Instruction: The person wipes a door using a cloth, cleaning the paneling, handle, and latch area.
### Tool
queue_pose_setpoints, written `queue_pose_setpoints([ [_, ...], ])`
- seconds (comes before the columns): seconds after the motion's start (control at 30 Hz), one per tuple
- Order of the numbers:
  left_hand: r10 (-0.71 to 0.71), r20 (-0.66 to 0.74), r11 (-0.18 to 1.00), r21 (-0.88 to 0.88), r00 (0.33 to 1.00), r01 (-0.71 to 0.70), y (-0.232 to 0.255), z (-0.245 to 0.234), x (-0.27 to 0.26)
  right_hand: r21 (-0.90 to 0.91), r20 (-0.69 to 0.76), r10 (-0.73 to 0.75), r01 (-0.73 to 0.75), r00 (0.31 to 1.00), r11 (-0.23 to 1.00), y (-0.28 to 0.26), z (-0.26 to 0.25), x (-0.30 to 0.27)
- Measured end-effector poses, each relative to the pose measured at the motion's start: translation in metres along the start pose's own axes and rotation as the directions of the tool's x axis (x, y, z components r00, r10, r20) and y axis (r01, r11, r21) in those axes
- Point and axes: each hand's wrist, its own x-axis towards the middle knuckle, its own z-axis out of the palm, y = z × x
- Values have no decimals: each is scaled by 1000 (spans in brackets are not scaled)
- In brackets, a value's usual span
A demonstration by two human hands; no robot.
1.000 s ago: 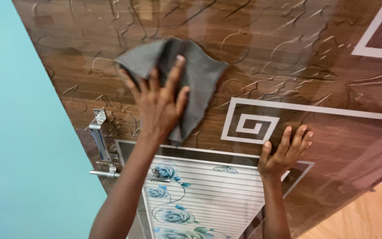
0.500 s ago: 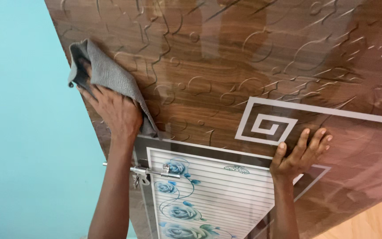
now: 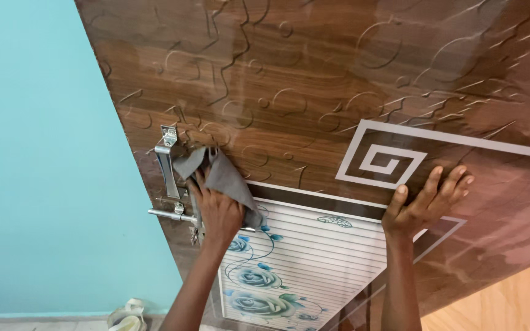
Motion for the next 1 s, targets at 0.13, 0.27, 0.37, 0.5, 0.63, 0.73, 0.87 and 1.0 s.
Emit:
queue_pose_setpoints([
  [0.13, 2, 16, 998, -59, 1000, -1, 0, 6, -31, 136, -145, 137, -118, 980, 984, -27, 6, -3],
  [0.27, -34, 139, 999, 43, 990, 28, 4, -3, -42, 670, 52, 68, -85, 996, 737, -135, 14, -65],
  [0.37, -235, 282, 969, -9, 930, 248, 6, -15, -41, 704, 562, -138, -384, 816, 598, -212, 9, -82],
  [0.5, -317, 239, 858, -340, 918, 384, 1, -31, -31, 730, 633, -361, -373, 685, 573, -269, 2, -71],
  [0.63, -331, 93, 726, -610, 939, 316, -9, -49, -30, 752, 651, -404, -474, 642, 459, -299, 19, -68],
  [0.73, -376, 153, 749, -531, 914, 397, -20, -62, -33, 771, 636, -465, -509, 616, 382, -313, 33, -69],
  [0.87, -363, -10, 836, -445, 932, 321, -34, -80, -31, 782, 619, -508, -533, 599, 324, -338, 52, -69],
  [1.0, -519, -124, 788, -452, 846, 417, -52, -97, -15, 733, 632, -498, -666, 594, 136, -359, 71, -71],
])
